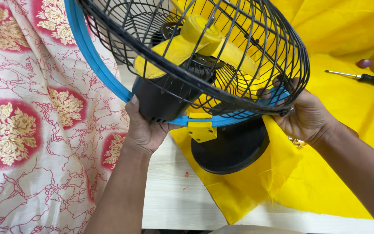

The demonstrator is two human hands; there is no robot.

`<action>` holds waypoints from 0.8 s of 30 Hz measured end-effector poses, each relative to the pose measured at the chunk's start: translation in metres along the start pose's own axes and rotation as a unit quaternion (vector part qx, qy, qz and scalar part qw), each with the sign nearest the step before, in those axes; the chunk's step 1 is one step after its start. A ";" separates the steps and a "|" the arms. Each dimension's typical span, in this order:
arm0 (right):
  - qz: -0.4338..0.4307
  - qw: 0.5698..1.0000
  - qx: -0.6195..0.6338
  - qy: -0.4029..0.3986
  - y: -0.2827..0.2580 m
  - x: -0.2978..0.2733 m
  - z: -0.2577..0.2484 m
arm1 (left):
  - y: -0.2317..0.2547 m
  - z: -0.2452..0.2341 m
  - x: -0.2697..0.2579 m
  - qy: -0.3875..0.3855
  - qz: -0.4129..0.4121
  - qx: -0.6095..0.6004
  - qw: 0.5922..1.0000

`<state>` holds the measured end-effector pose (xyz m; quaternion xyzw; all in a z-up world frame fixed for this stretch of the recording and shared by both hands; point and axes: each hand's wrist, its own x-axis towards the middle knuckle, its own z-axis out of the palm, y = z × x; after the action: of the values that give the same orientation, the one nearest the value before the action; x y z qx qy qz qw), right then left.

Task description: The person reassembles an electric fan by attaching the motor housing to the fan head and securing it with a screw. They use a screwdriver to tighten the screw and ensure the components are properly aligned.

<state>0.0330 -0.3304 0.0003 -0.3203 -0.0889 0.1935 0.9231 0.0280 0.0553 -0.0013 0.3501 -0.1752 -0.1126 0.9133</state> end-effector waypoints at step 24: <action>0.039 0.996 -0.046 -0.069 -0.007 -0.006 0.010 | 0.009 -0.008 -0.004 0.013 0.006 0.007 1.000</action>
<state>0.0270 -0.3324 0.0121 -0.3510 -0.1488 0.2474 0.8908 0.0284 0.0681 -0.0022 0.3574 -0.1660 -0.1015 0.9135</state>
